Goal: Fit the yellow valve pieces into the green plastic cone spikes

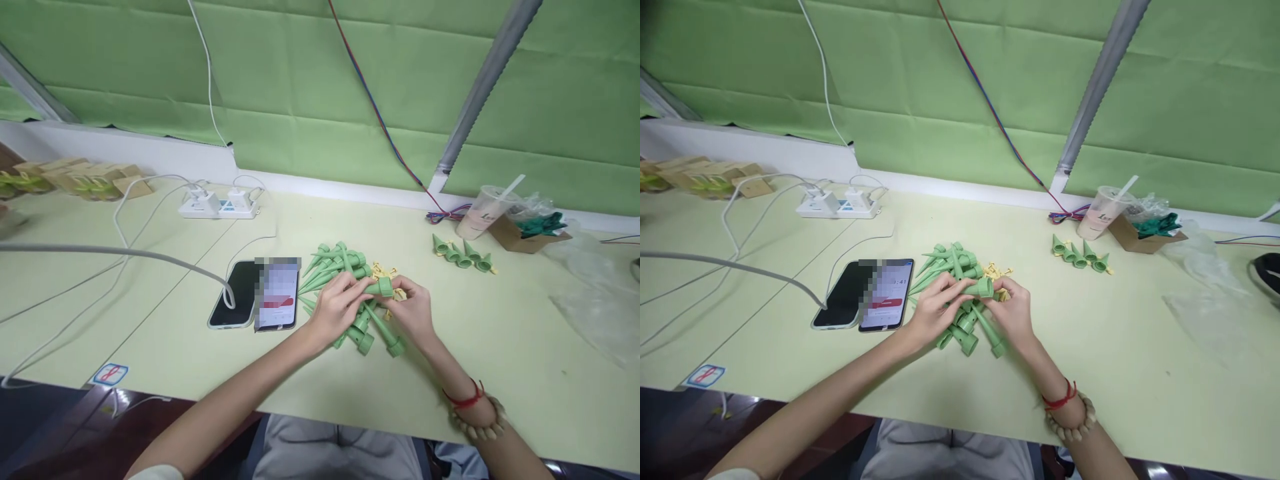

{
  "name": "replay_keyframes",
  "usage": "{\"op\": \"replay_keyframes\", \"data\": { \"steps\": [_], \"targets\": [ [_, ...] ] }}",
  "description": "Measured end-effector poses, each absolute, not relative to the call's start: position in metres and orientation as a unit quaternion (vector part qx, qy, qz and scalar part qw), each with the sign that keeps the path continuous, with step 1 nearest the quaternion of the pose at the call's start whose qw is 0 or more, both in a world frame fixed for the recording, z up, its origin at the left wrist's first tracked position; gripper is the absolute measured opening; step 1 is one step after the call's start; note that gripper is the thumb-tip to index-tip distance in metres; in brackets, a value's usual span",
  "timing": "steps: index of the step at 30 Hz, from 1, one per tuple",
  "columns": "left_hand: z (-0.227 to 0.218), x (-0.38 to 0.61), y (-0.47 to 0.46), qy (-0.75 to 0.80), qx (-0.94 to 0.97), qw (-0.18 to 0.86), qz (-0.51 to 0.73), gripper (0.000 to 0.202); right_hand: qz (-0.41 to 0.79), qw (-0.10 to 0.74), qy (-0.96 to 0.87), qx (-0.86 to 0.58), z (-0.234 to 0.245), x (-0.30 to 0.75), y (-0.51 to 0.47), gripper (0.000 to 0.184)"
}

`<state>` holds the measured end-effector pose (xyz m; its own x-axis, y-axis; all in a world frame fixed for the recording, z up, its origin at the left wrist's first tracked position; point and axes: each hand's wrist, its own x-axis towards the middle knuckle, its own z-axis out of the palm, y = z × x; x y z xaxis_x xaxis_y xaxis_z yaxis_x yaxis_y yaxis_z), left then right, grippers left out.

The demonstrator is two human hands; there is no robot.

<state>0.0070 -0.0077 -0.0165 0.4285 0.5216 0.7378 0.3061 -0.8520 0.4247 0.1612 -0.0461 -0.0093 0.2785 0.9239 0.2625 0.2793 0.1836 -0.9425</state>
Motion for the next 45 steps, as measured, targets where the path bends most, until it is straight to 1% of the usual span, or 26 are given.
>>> {"op": "replay_keyframes", "data": {
  "steps": [1, 2, 3, 8, 10, 14, 16, 18, 20, 23, 25, 27, 29, 31, 33, 34, 36, 37, 39, 43, 45],
  "targets": [
    [-0.016, 0.008, -0.008, 0.26, 0.834, 0.126, 0.47, 0.029, 0.261, 0.563, -0.53, -0.578, -0.01, 0.161, -0.046, 0.026],
    [-0.016, 0.009, -0.009, 0.272, 0.827, 0.142, 0.472, 0.027, 0.261, 0.563, -0.53, -0.578, -0.01, 0.161, -0.047, 0.027],
    [-0.015, 0.009, -0.009, 0.284, 0.817, 0.159, 0.476, 0.026, 0.286, 0.562, -0.526, -0.571, -0.01, 0.16, -0.047, 0.029],
    [-0.008, 0.008, -0.003, 0.309, 0.763, 0.244, 0.513, 0.022, 0.557, 0.509, -0.469, -0.459, -0.002, 0.163, -0.046, 0.031],
    [-0.005, 0.007, -0.002, 0.295, 0.756, 0.274, 0.517, 0.023, 0.633, 0.494, -0.431, -0.412, 0.0, 0.165, -0.047, 0.032],
    [-0.003, 0.006, -0.004, 0.251, 0.764, 0.331, 0.494, 0.028, 0.731, 0.446, -0.387, -0.342, -0.001, 0.163, -0.051, 0.033],
    [-0.003, 0.007, -0.006, 0.238, 0.774, 0.34, 0.479, 0.03, 0.763, 0.43, -0.372, -0.308, 0.0, 0.161, -0.054, 0.034],
    [-0.002, 0.007, -0.006, 0.227, 0.783, 0.338, 0.471, 0.03, 0.781, 0.432, -0.351, -0.284, 0.0, 0.159, -0.056, 0.03],
    [-0.001, 0.007, -0.006, 0.218, 0.788, 0.335, 0.469, 0.03, 0.786, 0.444, -0.329, -0.277, 0.0, 0.157, -0.057, 0.024],
    [0.001, 0.007, -0.005, 0.209, 0.787, 0.328, 0.478, 0.028, 0.779, 0.457, -0.316, -0.292, -0.001, 0.159, -0.055, 0.022],
    [-0.001, 0.006, -0.005, 0.203, 0.792, 0.317, 0.48, 0.029, 0.76, 0.457, -0.328, -0.326, -0.001, 0.161, -0.053, 0.022],
    [-0.006, 0.005, -0.005, 0.203, 0.809, 0.29, 0.469, 0.033, 0.713, 0.451, -0.367, -0.391, -0.001, 0.163, -0.051, 0.022],
    [-0.011, 0.005, -0.006, 0.213, 0.829, 0.252, 0.451, 0.037, 0.607, 0.462, -0.43, -0.482, 0.001, 0.163, -0.051, 0.022],
    [-0.016, 0.006, -0.007, 0.23, 0.841, 0.218, 0.438, 0.038, 0.441, 0.496, -0.495, -0.561, 0.001, 0.161, -0.053, 0.018],
    [-0.019, 0.007, -0.007, 0.245, 0.845, 0.199, 0.432, 0.038, 0.276, 0.526, -0.539, -0.597, 0.001, 0.158, -0.055, 0.013],
    [-0.02, 0.008, -0.007, 0.25, 0.844, 0.193, 0.434, 0.038, 0.219, 0.533, -0.554, -0.601, 0.001, 0.157, -0.055, 0.012],
    [-0.021, 0.01, -0.006, 0.255, 0.839, 0.195, 0.439, 0.036, 0.177, 0.528, -0.575, -0.599, 0.0, 0.156, -0.055, 0.013],
    [-0.021, 0.011, -0.005, 0.258, 0.835, 0.203, 0.442, 0.034, 0.187, 0.524, -0.578, -0.597, 0.0, 0.156, -0.054, 0.014],
    [-0.022, 0.012, -0.003, 0.267, 0.821, 0.233, 0.448, 0.03, 0.26, 0.512, -0.57, -0.589, 0.0, 0.158, -0.051, 0.014],
    [-0.021, 0.014, -0.001, 0.282, 0.789, 0.296, 0.459, 0.027, 0.501, 0.476, -0.514, -0.508, 0.003, 0.163, -0.047, 0.029],
    [-0.018, 0.013, -0.001, 0.275, 0.785, 0.299, 0.468, 0.027, 0.598, 0.456, -0.487, -0.444, 0.004, 0.166, -0.047, 0.031]
  ]
}}
